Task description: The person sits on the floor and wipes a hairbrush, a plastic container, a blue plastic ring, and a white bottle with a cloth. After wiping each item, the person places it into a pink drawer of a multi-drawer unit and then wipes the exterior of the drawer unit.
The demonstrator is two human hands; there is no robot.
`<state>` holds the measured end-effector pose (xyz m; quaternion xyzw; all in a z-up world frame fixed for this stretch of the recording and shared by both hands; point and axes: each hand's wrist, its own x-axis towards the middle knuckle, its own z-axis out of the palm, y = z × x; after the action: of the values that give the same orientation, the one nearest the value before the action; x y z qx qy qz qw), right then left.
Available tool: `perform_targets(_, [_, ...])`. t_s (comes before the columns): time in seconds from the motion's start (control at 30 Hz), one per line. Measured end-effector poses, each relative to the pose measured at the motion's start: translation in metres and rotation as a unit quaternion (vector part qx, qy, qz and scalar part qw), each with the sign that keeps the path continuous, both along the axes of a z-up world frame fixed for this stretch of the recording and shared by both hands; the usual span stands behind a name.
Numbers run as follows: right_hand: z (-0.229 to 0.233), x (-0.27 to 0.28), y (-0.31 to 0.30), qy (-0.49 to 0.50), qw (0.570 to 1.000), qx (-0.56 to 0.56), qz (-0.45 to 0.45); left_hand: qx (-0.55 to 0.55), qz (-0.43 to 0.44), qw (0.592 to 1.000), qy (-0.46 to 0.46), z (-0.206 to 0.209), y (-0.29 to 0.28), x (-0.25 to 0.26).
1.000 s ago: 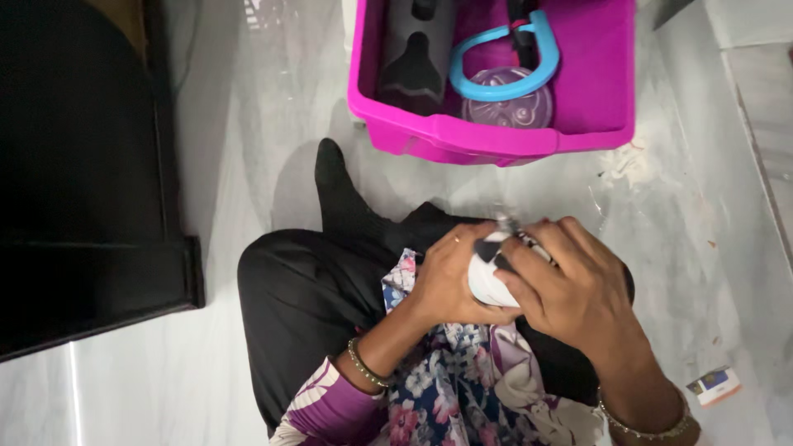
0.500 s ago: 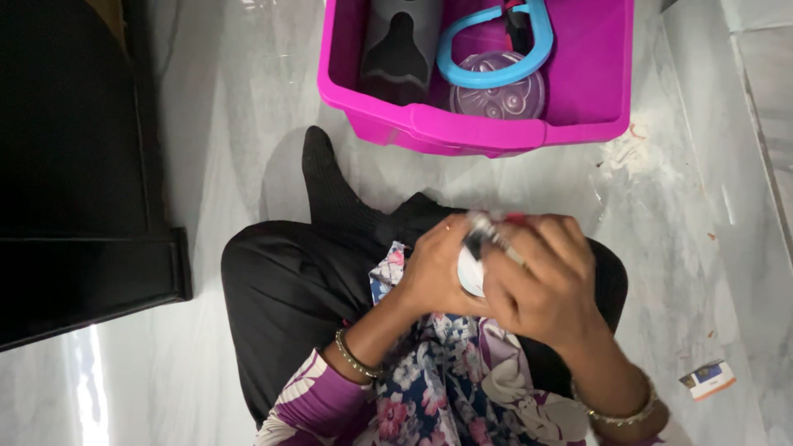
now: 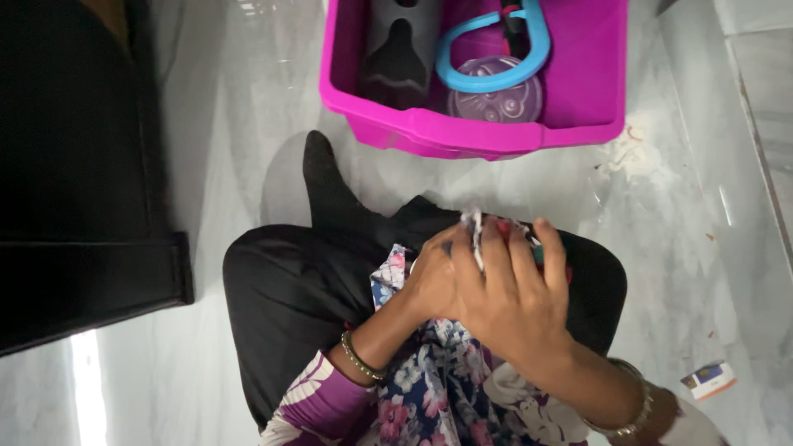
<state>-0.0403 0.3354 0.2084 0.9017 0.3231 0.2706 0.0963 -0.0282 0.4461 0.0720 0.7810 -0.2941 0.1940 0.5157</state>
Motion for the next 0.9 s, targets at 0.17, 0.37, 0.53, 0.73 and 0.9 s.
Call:
perform_targets(0.17, [-0.002, 0.005, 0.014, 0.025, 0.999, 0.013, 0.028, -0.070, -0.008, 0.993, 0.099, -0.003, 0.006, 0.003])
perform_targets(0.37, [-0.052, 0.001, -0.045, 0.079, 0.943, 0.085, 0.313, -0.218, -0.042, 0.957, 0.189, 0.003, 0.018, 0.016])
perform_targets(0.53, [-0.093, -0.010, -0.086, 0.199, 0.804, 0.508, 0.237, -0.181, -0.020, 0.969, 0.167, 0.013, 0.026, 0.019])
perform_targets(0.73, [-0.052, -0.018, -0.077, 0.023, 0.909, 0.406, 0.094, -0.153, -0.046, 0.977, 0.144, 0.019, 0.022, 0.016])
perform_targets(0.9, [-0.008, 0.010, -0.018, 0.101, 0.961, 0.224, 0.129, -0.154, -0.025, 0.984, 0.087, 0.017, 0.017, 0.011])
